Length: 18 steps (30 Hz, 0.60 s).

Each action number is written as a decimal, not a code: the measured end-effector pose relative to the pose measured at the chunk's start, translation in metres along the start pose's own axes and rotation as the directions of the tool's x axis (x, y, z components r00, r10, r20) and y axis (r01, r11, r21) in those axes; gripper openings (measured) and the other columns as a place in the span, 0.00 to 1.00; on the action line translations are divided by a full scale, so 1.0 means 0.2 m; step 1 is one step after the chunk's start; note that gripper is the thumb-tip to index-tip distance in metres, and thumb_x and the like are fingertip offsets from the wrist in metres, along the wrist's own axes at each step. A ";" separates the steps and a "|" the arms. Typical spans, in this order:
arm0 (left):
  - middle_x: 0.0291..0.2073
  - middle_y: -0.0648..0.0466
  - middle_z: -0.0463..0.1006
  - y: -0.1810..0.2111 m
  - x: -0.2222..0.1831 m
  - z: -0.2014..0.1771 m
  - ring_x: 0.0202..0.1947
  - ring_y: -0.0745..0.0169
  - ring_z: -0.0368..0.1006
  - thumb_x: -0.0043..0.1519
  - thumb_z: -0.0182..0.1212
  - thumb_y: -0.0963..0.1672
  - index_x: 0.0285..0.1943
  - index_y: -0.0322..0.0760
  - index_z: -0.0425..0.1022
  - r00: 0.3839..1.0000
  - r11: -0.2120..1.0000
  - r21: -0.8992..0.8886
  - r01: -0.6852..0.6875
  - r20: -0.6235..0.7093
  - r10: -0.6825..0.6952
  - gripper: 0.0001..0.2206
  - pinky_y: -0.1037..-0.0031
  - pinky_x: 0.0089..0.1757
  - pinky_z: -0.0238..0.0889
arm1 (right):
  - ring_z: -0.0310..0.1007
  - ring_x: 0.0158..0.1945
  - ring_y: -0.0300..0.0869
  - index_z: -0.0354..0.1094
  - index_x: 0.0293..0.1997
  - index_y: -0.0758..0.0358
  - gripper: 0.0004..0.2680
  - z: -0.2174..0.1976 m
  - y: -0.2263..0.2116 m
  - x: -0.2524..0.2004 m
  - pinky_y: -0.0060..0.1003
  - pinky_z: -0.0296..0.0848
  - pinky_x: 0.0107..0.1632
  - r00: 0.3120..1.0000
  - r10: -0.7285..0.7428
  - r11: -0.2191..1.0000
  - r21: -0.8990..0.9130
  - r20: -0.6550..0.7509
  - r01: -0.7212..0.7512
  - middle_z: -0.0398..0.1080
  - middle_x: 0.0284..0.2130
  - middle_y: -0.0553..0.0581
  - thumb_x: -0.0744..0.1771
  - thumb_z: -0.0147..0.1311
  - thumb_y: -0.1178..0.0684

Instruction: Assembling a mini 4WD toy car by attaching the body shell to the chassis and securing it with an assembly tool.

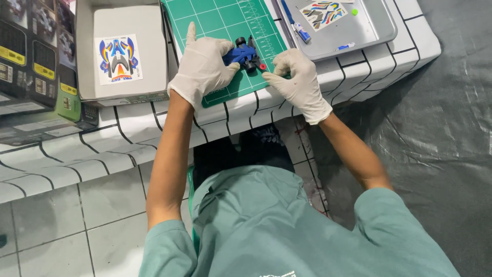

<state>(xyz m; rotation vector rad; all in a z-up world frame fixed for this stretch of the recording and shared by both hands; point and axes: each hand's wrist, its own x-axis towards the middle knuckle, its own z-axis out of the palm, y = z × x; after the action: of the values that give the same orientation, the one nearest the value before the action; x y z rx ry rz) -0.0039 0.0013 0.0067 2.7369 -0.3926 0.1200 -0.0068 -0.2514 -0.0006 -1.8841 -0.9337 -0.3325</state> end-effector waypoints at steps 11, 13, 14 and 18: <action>0.46 0.43 0.70 0.09 0.16 -0.07 0.53 0.36 0.65 0.57 0.53 0.40 0.70 0.74 0.68 0.943 0.914 0.405 -0.029 0.315 -0.109 0.32 0.24 0.65 0.22 | 0.75 0.42 0.35 0.74 0.41 0.61 0.06 -0.62 0.56 0.32 0.34 0.74 0.47 0.966 0.230 0.923 -0.290 -0.115 -0.254 0.77 0.38 0.50 0.67 0.50 0.62; 0.70 0.36 0.61 0.03 0.17 -0.03 0.73 0.33 0.49 0.49 0.69 0.37 0.66 0.71 0.72 0.961 0.949 0.267 -0.167 0.261 0.095 0.36 0.24 0.63 0.21 | 0.70 0.41 0.36 0.66 0.35 0.51 0.08 -0.68 0.86 0.39 0.35 0.68 0.46 0.873 0.461 0.801 -0.348 -0.161 -0.487 0.71 0.34 0.45 0.64 0.45 0.64; 0.70 0.36 0.61 0.02 0.16 -0.05 0.73 0.33 0.49 0.49 0.69 0.37 0.66 0.71 0.72 0.962 0.948 0.273 -0.165 0.256 0.094 0.36 0.24 0.63 0.21 | 0.70 0.41 0.36 0.66 0.35 0.51 0.08 -0.68 0.85 0.42 0.35 0.68 0.46 0.876 0.455 0.805 -0.346 -0.162 -0.482 0.71 0.34 0.45 0.64 0.45 0.64; 0.77 0.39 0.46 0.01 0.15 -0.06 0.77 0.29 0.32 0.45 0.60 0.28 0.61 0.66 0.77 0.952 0.978 0.120 -0.170 0.276 0.131 0.40 0.31 0.67 0.19 | 0.74 0.40 0.32 0.69 0.33 0.48 0.12 -0.68 0.81 0.50 0.34 0.70 0.42 0.778 0.596 0.722 -0.291 -0.201 -0.628 0.75 0.33 0.41 0.62 0.41 0.64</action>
<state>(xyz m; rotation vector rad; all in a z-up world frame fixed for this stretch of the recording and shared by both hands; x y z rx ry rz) 0.0242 -0.0038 0.0230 2.8684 -0.6935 -0.1913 0.2004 -0.3591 0.0203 -2.3556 -0.1369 -0.1766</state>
